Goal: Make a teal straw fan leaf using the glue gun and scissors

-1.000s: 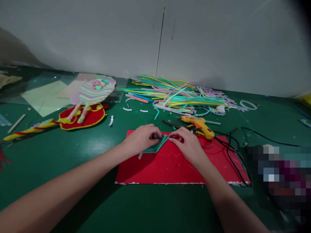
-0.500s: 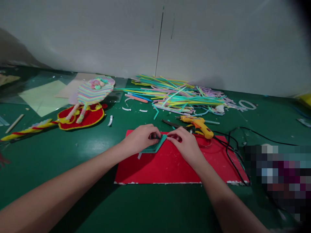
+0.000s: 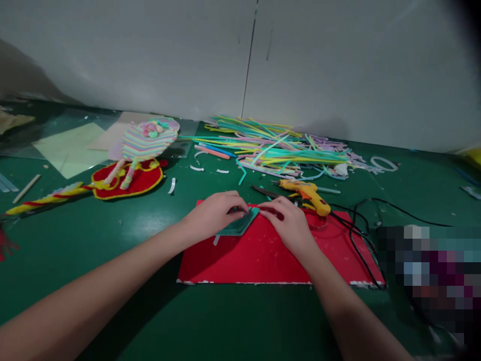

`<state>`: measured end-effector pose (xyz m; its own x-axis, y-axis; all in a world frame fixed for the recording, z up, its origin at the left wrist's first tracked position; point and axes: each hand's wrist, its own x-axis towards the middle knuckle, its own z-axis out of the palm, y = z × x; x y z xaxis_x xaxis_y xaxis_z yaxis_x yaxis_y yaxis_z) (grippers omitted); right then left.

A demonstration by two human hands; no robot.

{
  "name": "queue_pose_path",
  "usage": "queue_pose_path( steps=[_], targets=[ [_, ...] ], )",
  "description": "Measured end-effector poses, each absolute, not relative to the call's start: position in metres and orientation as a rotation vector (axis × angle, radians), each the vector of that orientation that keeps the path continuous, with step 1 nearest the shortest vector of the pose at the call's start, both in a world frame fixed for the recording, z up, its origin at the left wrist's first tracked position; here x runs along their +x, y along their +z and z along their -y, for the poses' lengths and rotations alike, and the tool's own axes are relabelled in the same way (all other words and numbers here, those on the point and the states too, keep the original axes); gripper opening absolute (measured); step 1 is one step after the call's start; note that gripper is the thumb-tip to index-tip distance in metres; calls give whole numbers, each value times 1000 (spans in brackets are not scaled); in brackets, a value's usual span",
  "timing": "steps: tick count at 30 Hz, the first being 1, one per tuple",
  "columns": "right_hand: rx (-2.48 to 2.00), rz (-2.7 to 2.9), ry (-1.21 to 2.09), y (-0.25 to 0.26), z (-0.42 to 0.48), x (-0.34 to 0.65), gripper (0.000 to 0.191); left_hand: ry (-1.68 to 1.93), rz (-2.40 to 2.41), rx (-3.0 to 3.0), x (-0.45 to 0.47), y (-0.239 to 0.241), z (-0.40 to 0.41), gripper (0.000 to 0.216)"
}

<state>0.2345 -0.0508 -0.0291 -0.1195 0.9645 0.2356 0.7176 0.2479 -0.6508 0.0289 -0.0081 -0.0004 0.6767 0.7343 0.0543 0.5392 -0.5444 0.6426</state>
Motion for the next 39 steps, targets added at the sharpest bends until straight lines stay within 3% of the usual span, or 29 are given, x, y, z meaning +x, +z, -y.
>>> queue_pose_path(
  steps=[11, 39],
  targets=[
    [-1497, 1880, 454, -25, 55, 230, 15, 524, -1034, 2558, 9, -12, 57, 15],
    [-1418, 2015, 409, -36, 51, 232, 22, 586, -1026, 2457, 13, -20, 53, 7]
  ],
)
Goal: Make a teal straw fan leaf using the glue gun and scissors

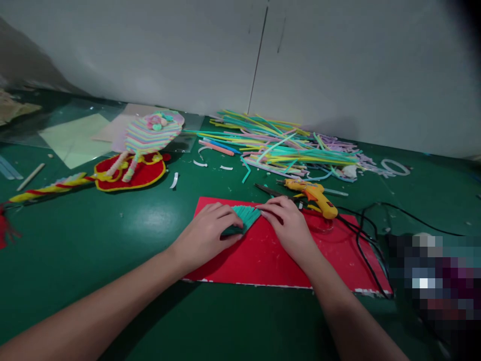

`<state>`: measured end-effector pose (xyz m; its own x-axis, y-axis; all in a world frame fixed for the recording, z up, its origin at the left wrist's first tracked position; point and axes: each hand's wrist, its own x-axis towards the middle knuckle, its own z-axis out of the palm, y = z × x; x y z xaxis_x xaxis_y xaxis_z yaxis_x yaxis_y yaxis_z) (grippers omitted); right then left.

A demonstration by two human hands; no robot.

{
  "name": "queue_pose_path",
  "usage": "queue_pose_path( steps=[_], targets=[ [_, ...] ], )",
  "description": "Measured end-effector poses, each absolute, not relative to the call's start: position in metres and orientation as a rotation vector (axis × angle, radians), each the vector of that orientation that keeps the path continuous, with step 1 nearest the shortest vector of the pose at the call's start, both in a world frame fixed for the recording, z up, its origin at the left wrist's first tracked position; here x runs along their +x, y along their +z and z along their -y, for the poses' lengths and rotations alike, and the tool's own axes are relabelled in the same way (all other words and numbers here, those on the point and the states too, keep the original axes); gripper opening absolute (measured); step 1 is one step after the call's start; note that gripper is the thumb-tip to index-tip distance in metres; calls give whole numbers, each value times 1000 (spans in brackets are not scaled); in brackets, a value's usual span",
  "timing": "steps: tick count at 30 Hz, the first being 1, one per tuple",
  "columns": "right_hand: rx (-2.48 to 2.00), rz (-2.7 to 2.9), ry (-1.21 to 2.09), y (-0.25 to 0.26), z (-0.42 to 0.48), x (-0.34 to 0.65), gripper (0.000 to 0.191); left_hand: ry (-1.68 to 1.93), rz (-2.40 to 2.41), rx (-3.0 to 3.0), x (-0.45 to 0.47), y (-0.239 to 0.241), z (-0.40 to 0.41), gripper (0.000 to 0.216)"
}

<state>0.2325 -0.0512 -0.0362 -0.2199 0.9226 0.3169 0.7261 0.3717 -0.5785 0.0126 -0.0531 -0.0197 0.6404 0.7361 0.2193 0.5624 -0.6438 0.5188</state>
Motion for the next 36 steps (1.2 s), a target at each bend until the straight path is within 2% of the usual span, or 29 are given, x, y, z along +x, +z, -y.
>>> queue_pose_path(
  steps=[13, 22, 28, 36],
  targets=[
    [-1445, 1970, 458, -29, 53, 234, 22, 613, -1003, 2442, 12, -21, 50, 8],
    [-1406, 1969, 517, -16, 57, 233, 7, 626, -991, 2449, 11, -20, 51, 11],
    [-1328, 2071, 499, -19, 59, 227, 20, 607, -1004, 2467, 11, -20, 52, 12],
    [-1346, 2114, 421, -20, 58, 223, 12, 617, -991, 2457, 11, -20, 52, 10]
  ],
)
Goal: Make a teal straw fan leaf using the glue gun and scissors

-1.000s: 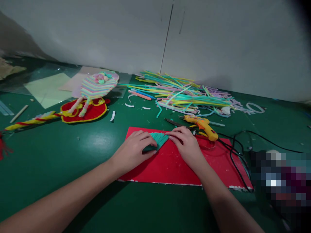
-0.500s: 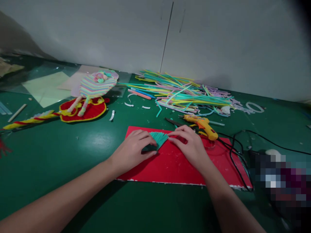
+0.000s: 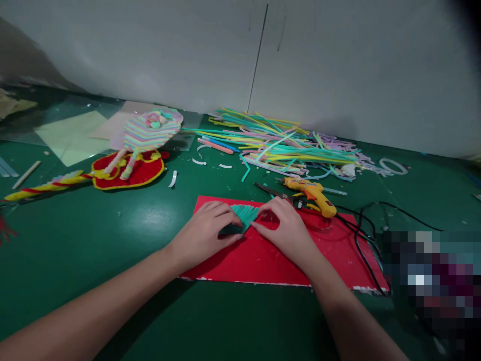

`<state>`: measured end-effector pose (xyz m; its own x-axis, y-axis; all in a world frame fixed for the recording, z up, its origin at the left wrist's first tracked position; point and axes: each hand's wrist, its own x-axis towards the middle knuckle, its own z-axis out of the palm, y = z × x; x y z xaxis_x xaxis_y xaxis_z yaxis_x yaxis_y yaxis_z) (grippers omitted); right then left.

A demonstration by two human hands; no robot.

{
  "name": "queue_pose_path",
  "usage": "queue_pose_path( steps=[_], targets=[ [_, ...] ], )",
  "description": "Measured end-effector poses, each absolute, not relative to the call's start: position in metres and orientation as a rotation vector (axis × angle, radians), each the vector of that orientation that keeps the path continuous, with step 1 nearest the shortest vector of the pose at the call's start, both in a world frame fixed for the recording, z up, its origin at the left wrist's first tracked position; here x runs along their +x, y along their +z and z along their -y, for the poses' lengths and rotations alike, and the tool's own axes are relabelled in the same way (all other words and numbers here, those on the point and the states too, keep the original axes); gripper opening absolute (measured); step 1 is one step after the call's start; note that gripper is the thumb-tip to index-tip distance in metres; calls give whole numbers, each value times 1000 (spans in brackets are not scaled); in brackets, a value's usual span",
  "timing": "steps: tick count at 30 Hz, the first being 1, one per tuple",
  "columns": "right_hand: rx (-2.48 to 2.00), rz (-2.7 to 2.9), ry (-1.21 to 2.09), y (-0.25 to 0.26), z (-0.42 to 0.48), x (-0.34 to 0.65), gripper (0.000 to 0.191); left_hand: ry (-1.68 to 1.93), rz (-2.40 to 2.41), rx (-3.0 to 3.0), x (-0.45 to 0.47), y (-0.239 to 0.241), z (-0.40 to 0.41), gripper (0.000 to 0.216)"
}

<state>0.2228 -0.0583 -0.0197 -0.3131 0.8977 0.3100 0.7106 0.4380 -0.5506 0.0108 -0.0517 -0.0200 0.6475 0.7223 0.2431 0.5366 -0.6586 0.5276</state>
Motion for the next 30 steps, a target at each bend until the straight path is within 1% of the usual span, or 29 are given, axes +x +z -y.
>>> queue_pose_path(
  steps=[11, 20, 30],
  targets=[
    [-1478, 1901, 298, -18, 53, 242, 5, 630, -991, 2455, 11, -20, 52, 11],
    [-1341, 2132, 397, -17, 57, 228, 12, 638, -992, 2474, 11, -19, 52, 10],
    [-1364, 2163, 347, -18, 57, 227, 6, 632, -995, 2475, 12, -20, 51, 10]
  ],
)
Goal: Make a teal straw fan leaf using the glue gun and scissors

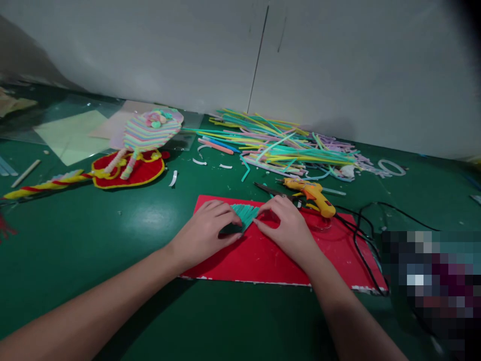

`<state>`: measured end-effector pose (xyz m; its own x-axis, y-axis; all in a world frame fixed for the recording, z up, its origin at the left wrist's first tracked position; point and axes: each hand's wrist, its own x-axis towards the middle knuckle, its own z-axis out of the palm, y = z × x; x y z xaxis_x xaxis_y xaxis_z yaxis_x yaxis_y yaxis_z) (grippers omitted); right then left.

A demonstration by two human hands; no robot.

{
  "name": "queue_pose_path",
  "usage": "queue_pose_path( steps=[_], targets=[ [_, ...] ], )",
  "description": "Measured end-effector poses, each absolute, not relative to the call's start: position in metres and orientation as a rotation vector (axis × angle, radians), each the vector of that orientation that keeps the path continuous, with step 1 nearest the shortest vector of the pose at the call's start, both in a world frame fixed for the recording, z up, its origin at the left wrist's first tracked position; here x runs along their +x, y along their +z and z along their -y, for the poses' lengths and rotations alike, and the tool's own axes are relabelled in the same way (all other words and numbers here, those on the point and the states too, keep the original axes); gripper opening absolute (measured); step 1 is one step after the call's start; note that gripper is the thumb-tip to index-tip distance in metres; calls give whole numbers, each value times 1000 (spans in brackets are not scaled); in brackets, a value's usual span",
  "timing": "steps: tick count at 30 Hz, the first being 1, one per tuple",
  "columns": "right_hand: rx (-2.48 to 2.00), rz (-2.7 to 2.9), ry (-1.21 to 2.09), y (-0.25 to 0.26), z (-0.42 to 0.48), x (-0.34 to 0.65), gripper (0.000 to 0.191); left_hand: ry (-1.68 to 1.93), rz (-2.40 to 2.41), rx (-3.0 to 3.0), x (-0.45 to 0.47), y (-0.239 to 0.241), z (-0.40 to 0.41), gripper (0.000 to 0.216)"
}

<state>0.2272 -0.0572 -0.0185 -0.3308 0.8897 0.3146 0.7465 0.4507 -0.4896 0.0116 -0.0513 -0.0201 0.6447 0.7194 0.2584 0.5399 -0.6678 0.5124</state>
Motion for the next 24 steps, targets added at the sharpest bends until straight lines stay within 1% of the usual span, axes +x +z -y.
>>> queue_pose_path(
  steps=[5, 24],
  targets=[
    [-1330, 2161, 385, -17, 57, 230, 11, 631, -988, 2471, 12, -20, 51, 9],
    [-1372, 2253, 333, -18, 56, 233, 10, 630, -985, 2466, 12, -19, 52, 9]
  ],
)
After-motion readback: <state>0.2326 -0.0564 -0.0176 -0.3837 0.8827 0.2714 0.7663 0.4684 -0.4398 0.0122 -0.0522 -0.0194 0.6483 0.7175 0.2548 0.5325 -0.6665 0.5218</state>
